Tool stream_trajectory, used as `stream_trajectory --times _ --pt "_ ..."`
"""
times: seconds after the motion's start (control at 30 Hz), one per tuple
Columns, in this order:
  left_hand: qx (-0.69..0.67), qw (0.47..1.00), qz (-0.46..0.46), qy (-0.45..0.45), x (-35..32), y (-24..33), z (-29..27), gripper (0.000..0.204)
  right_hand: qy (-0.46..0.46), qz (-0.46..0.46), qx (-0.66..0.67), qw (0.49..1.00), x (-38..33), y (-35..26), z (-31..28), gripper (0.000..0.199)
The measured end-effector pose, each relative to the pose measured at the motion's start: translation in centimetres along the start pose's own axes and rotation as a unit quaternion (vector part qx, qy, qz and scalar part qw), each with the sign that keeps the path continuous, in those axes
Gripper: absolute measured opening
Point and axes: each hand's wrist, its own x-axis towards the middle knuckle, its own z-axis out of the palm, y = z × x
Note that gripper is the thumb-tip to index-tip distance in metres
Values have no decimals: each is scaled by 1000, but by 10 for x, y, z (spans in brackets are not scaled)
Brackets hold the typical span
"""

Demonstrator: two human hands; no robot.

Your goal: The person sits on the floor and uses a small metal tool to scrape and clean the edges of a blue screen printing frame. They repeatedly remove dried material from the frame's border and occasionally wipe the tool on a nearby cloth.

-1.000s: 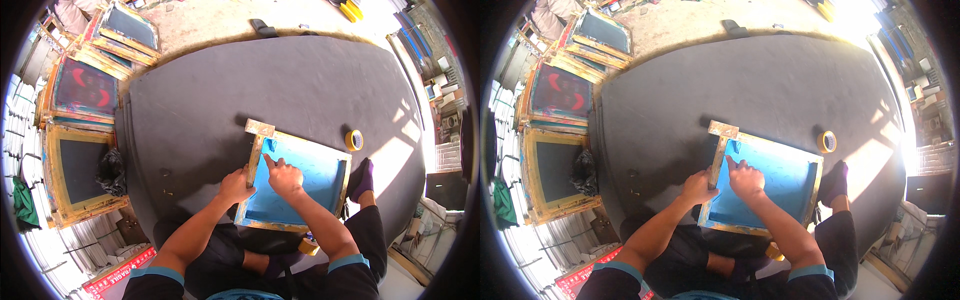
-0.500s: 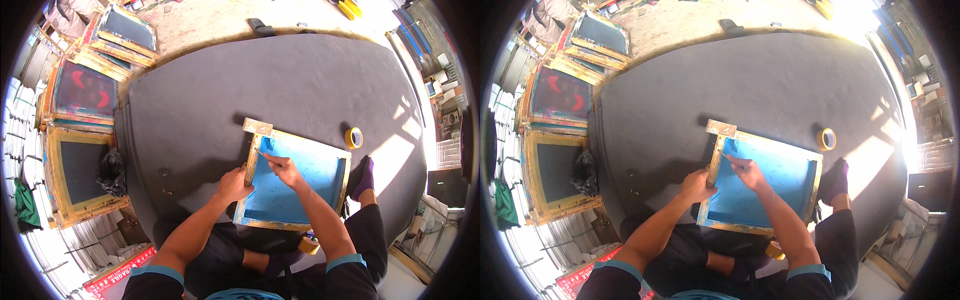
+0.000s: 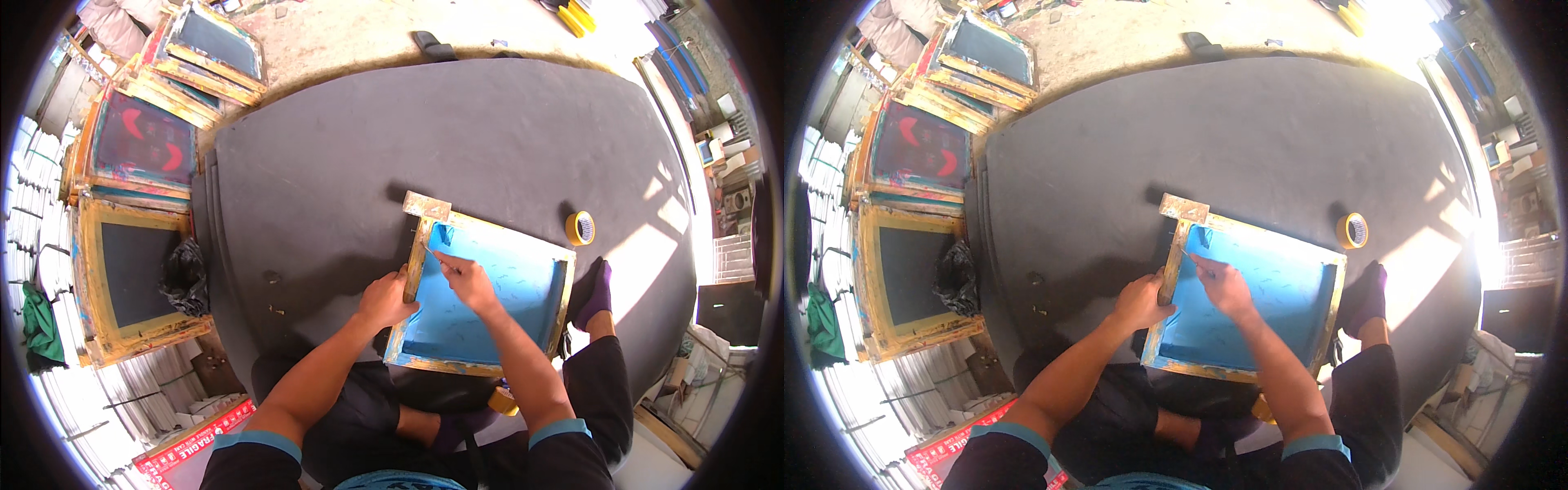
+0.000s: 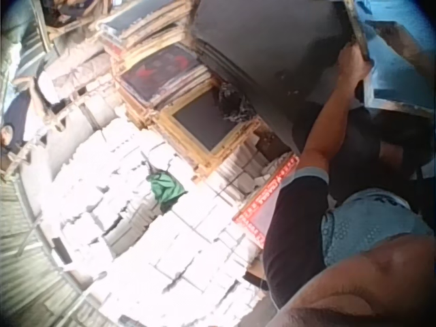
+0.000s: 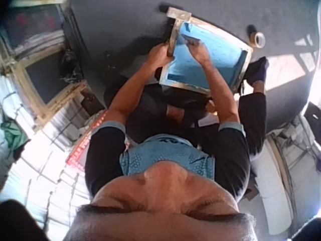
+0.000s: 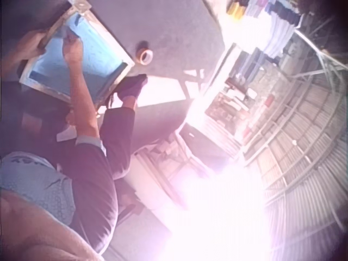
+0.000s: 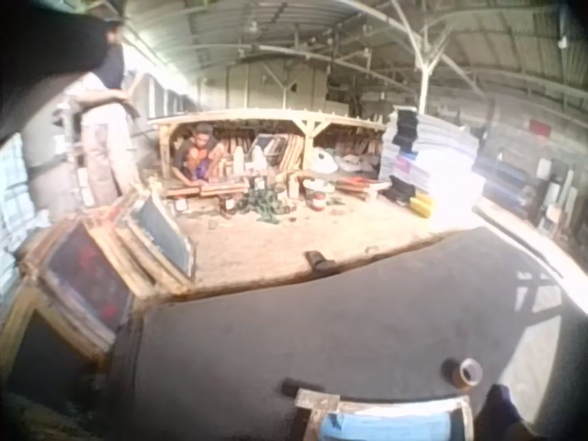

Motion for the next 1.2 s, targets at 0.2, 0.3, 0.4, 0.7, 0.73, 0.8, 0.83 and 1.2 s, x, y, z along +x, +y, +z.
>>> stream_trajectory --times 0.2,0.3,0.4,0.7,0.73,0.8,0.83,1.2 --pt "8 999 -41 11 -7 12 -3 84 61 -43 -240 968 -38 -35 12 39" --pt "3 999 -48 11 -8 10 -1 80 61 -47 -271 960 -39 -39 13 41" --pt "0 999 -49 3 -7 9 -1 76 23 -21 -282 959 -38 -46 11 42" --pt "9 999 -35 2 -7 7 0 82 11 -7 -304 952 -39 -57 9 43" --pt "11 999 -32 -1 -7 7 0 83 35 -25 -313 949 -40 -54 11 42" --pt "13 1000 -22 8 -7 6 0 82 15 -16 -338 941 -39 -57 11 43" --pt "14 1000 -17 12 -7 5 1 82 5 -12 -350 937 -39 -59 12 44" --pt "-2 1000 6 24 -4 0 2 77 7 -63 -192 979 -27 -22 10 39"
